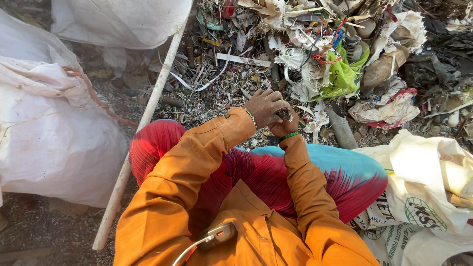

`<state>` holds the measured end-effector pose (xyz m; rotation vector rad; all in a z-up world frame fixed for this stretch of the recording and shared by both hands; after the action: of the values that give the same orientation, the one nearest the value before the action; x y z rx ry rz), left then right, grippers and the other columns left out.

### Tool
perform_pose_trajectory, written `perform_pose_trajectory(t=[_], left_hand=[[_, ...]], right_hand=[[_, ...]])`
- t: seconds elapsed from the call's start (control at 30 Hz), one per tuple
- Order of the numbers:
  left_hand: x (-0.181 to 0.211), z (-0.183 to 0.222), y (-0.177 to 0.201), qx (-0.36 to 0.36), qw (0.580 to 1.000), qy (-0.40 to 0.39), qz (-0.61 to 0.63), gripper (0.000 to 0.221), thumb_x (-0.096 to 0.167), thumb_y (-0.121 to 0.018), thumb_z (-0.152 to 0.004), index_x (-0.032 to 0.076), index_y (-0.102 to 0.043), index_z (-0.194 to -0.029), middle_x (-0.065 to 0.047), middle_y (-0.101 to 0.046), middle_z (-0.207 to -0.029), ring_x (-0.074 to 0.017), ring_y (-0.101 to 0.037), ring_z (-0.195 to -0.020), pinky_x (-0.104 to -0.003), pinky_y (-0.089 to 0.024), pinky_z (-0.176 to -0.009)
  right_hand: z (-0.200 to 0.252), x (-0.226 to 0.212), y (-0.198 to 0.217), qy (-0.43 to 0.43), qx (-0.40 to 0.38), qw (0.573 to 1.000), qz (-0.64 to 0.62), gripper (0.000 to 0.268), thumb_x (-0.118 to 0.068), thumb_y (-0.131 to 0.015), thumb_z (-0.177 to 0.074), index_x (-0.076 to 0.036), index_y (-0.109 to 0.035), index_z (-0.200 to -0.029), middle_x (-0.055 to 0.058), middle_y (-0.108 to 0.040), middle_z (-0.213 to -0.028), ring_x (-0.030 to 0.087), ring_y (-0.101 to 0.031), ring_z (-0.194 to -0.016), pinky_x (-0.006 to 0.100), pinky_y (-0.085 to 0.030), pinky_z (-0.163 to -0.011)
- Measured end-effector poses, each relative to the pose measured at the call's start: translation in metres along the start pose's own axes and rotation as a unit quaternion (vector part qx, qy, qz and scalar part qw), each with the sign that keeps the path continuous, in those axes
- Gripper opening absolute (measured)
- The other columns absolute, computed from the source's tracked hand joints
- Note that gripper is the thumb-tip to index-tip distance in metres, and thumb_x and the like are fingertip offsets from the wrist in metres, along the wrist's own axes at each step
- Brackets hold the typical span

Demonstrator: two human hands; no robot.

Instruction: The person sits on the ground and sorts through a pile of waste materials, picking up and inspecting plastic tubes, metal scraps, and paper before placing them into a large white bag.

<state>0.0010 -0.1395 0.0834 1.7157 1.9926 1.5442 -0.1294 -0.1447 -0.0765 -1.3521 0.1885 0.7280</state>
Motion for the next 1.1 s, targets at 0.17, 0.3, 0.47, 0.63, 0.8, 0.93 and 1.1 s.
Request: perform_pose_trajectory(t=[0.17,0.3,0.47,0.63,0.8,0.93,1.1], left_hand=[[0.003,-0.002,0.001,-0.021,0.997,-0.014,-0.069,0.051,0.047,-0.083,-0.073,0.024,-0.067,-0.116,-0.001,-0.060,-0.110,-0.0261,-0.056,-0.113,-0.047,-0.041,-0.098],[0.001,0.003,-0.019,-0.038,0.984,-0.066,-0.161,0.051,0.049,-0.078,-0.082,0.017,-0.067,-0.120,-0.003,-0.061,-0.117,-0.0264,-0.053,-0.118,-0.049,-0.039,-0.102],[-0.014,0.016,-0.037,-0.023,0.985,-0.075,-0.151,0.041,0.043,-0.073,-0.089,0.016,-0.068,-0.119,-0.004,-0.062,-0.129,-0.0286,-0.049,-0.130,-0.050,-0.037,-0.107],[-0.037,0.030,-0.035,0.042,0.997,0.036,0.046,0.032,0.026,-0.073,-0.090,0.014,-0.069,-0.120,-0.002,-0.063,-0.134,-0.0295,-0.049,-0.134,-0.050,-0.035,-0.114],[-0.069,0.032,-0.053,0.007,0.984,0.141,0.106,0.027,0.022,-0.072,-0.093,0.009,-0.069,-0.118,-0.006,-0.067,-0.128,-0.0327,-0.050,-0.135,-0.048,-0.040,-0.113],[-0.092,0.038,-0.058,0.040,0.967,0.194,0.159,0.030,0.025,-0.070,-0.096,0.008,-0.067,-0.121,-0.017,-0.061,-0.137,-0.0340,-0.052,-0.136,-0.047,-0.043,-0.113],[-0.092,0.032,-0.055,0.092,0.947,0.225,0.210,0.027,0.022,-0.068,-0.099,0.007,-0.066,-0.122,-0.021,-0.058,-0.141,-0.0384,-0.042,-0.145,-0.048,-0.036,-0.116]], right_hand=[[-0.003,0.001,0.009,-0.009,-0.053,0.997,-0.054,0.032,-0.024,-0.042,-0.113,-0.004,-0.063,-0.124,0.010,-0.069,-0.116,0.020,-0.069,-0.098,0.030,-0.058,-0.074],[-0.010,0.036,0.060,-0.061,-0.016,0.995,-0.074,0.037,-0.047,-0.046,-0.111,-0.019,-0.067,-0.099,-0.006,-0.057,-0.068,0.015,-0.062,-0.070,0.036,-0.055,-0.067],[0.005,0.076,0.083,-0.067,0.058,0.995,-0.051,0.045,-0.055,-0.042,-0.108,-0.023,-0.056,-0.081,-0.005,-0.052,-0.071,0.013,-0.042,-0.058,0.031,-0.037,-0.053],[0.024,0.084,0.031,-0.091,0.112,0.989,0.035,0.057,-0.071,-0.041,-0.102,-0.018,-0.061,-0.094,-0.002,-0.053,-0.072,0.010,-0.034,-0.049,0.026,-0.028,-0.044],[0.036,0.075,-0.018,-0.089,0.090,0.990,0.069,0.071,-0.081,-0.040,-0.092,-0.012,-0.057,-0.093,0.003,-0.056,-0.070,0.014,-0.043,-0.051,0.029,-0.034,-0.045],[0.044,0.057,-0.035,-0.065,0.038,0.995,0.067,0.068,-0.078,-0.046,-0.087,-0.013,-0.059,-0.103,0.002,-0.056,-0.072,0.013,-0.046,-0.056,0.030,-0.039,-0.051],[0.027,0.045,-0.025,0.047,0.083,0.992,0.082,0.058,-0.070,-0.057,-0.094,-0.013,-0.059,-0.103,0.004,-0.057,-0.072,0.011,-0.044,-0.054,0.028,-0.039,-0.050]])
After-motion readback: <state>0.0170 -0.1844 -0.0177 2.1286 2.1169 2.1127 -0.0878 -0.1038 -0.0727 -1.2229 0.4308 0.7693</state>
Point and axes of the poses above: each hand's wrist, its own z-axis away from the middle knuckle, its own y-axis out of the back of the hand, x = y × z, the point moved 8 cm from there along -z, towards the middle knuckle
